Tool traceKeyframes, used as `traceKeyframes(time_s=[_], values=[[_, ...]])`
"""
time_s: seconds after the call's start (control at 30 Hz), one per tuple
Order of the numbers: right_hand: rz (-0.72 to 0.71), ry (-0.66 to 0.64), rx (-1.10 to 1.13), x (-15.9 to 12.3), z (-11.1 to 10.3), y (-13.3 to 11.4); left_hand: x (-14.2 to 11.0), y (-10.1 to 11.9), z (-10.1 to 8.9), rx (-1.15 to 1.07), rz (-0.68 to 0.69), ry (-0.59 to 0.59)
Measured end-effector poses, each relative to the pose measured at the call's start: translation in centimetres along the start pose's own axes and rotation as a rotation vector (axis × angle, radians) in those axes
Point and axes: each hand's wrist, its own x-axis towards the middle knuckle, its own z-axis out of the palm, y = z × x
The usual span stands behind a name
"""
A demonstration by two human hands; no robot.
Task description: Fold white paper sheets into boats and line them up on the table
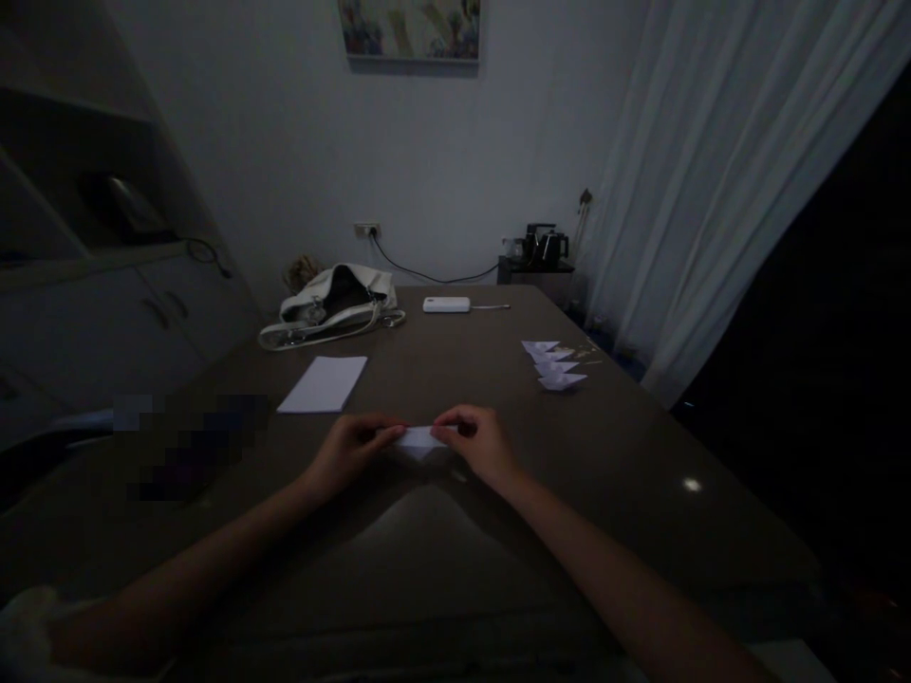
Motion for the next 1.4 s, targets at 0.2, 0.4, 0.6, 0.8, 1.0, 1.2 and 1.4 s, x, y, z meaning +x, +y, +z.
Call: traceKeyframes(time_s=[0.2,0.4,0.6,0.8,1.0,1.2,1.4], values=[[0.036,-0.022,0.106,-0.1,0.1,0.0,0.2,0.3,-0.3,-0.102,-0.081,0.018],[-0.05,-0.077,0.058,-0.3,0.2,0.1,0.1,0.3,-0.2,-0.27,-0.134,-0.247],[-0.054,-0.051,0.079,-0.2,0.3,0.3,0.1,0.3,-0.2,-0.331,-0.207,-0.334],[-0.052,-0.052,0.101,-0.1,0.4,0.6,0.1,0.8,-0.1,-0.291,-0.212,-0.311],[-0.064,-0.058,0.062,-0.1,0.6,0.2,0.0,1.0,-0.1,-0.184,-0.199,-0.275],[-0.12,-0.047,-0.068,-0.4,0.5,-0.5,0.1,0.5,0.3,-0.226,-0.232,-0.275],[-0.2,-0.101,-0.126,-0.8,0.5,-1.2,-0.3,0.4,0.6,-0.422,-0.263,-0.497]])
